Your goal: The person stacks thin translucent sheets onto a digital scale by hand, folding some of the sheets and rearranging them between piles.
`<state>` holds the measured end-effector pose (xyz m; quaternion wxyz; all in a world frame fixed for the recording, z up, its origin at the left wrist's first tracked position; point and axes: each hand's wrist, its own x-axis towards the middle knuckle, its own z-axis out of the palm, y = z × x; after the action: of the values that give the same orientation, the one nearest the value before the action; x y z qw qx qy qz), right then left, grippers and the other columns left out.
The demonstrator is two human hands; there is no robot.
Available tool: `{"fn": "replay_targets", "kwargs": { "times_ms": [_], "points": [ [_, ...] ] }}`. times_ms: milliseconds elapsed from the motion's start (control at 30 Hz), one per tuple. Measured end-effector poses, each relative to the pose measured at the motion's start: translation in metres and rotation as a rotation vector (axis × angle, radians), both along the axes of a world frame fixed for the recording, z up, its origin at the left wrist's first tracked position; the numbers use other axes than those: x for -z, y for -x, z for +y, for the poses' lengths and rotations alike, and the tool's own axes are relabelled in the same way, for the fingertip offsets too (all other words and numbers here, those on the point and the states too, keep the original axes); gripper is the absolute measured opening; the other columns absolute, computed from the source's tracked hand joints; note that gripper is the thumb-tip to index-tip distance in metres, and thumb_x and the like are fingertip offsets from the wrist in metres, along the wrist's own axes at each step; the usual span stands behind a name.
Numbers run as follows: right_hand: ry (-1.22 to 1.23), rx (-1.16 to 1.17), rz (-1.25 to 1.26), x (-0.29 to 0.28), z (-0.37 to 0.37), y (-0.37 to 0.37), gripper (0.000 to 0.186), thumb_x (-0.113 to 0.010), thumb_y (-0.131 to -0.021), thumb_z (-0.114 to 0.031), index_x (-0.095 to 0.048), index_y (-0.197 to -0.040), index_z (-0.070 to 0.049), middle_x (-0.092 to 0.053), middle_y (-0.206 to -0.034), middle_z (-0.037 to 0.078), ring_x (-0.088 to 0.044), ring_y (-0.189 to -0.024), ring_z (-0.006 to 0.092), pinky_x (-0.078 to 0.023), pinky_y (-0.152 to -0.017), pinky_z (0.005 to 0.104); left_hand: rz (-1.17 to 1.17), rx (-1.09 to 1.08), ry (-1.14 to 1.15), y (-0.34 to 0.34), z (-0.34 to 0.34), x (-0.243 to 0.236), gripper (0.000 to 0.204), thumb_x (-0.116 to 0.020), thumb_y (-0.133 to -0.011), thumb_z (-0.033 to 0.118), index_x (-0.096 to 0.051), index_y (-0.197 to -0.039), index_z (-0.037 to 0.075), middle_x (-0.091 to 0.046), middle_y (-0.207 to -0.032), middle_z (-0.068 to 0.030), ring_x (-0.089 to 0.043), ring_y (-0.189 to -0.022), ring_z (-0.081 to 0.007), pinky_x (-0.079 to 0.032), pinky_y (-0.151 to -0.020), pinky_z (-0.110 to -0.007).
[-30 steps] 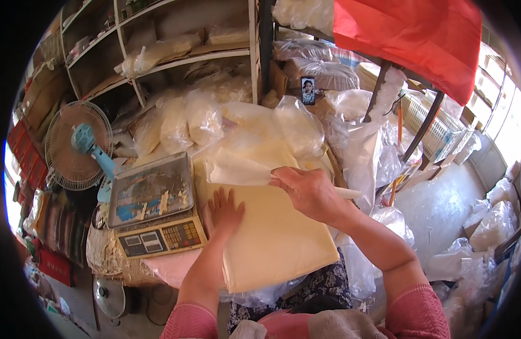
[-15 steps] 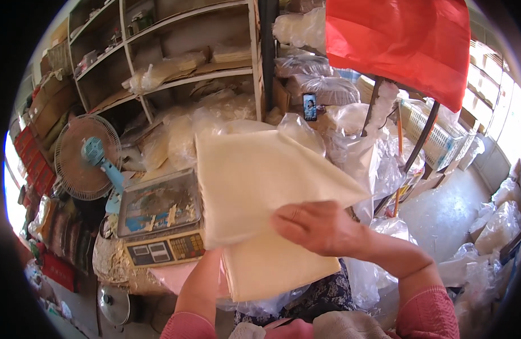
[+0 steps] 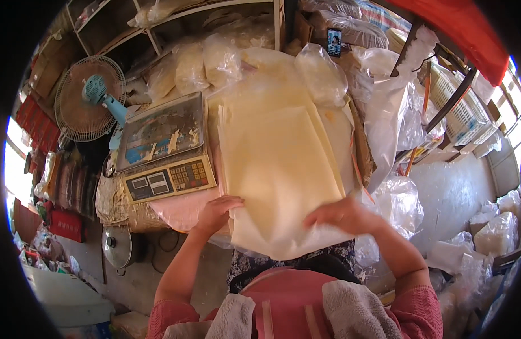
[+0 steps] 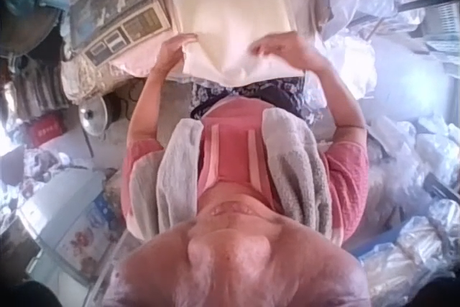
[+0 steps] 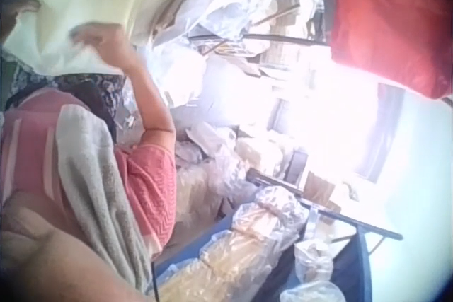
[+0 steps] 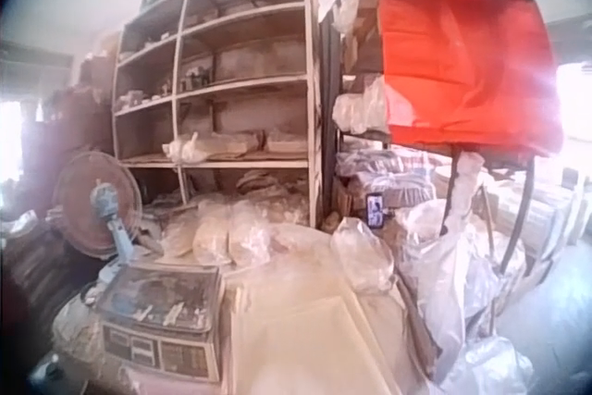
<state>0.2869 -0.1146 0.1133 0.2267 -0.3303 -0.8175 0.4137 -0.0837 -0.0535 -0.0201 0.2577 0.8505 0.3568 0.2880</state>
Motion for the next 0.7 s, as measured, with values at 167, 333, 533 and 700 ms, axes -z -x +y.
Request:
{"fn": "replay_targets", "kwargs": {
  "times_ms": [167, 333, 533, 700],
  "points": [
    [-0.406, 0.153, -0.406, 0.053, 0.032, -0.074, 0.048, -0.063, -0.077, 0.003, -0.064, -0.121, -0.014, -0.056, -0.136, 0.007, -0.046, -0.132, 0.0294, -0.041, -0.106, 0.0407, -0.056, 0.000, 0.074, -0.001, 0.002, -0.004, 0.030, -0.061, -0.076, -0.010, -0.069, -0.101, 0.005, -0.070, -0.105, -0.0109, -0.068, -0.099, -0.0265, -0.054, -0.086, -0.034],
    [-0.488, 0.133, -0.495, 0.065, 0.026, -0.062, 0.054, -0.065, -0.072, 0.002, -0.063, -0.122, -0.020, -0.048, -0.143, 0.003, -0.035, -0.140, 0.0304, -0.031, -0.114, 0.0494, -0.224, -0.033, 0.354, 0.004, 0.000, -0.010, 0.030, -0.066, -0.078, -0.009, -0.070, -0.105, 0.001, -0.071, -0.110, -0.0104, -0.066, -0.102, -0.0171, -0.051, -0.089, -0.029],
    [-0.524, 0.138, -0.421, 0.090, 0.044, -0.069, 0.043, -0.061, -0.076, 0.003, -0.065, -0.114, -0.014, -0.059, -0.130, 0.006, -0.040, -0.137, 0.0310, -0.032, -0.113, 0.0490, -0.293, -0.077, 0.400, 0.001, -0.003, -0.011, 0.028, -0.062, -0.080, -0.006, -0.070, -0.106, 0.000, -0.071, -0.109, -0.0112, -0.066, -0.102, -0.0183, -0.051, -0.089, -0.029],
    [-0.110, 0.352, -0.031, 0.092, 0.044, -0.079, 0.029, -0.064, -0.079, -0.007, -0.065, -0.108, -0.008, -0.068, -0.109, 0.013, -0.061, -0.109, 0.0307, -0.047, -0.093, 0.0395, -0.093, -0.481, 0.609, -0.001, -0.004, -0.011, 0.023, -0.064, -0.085, 0.004, -0.067, -0.107, -0.002, -0.072, -0.094, -0.0105, -0.068, -0.088, -0.0167, -0.052, -0.076, -0.029]
  ]
}}
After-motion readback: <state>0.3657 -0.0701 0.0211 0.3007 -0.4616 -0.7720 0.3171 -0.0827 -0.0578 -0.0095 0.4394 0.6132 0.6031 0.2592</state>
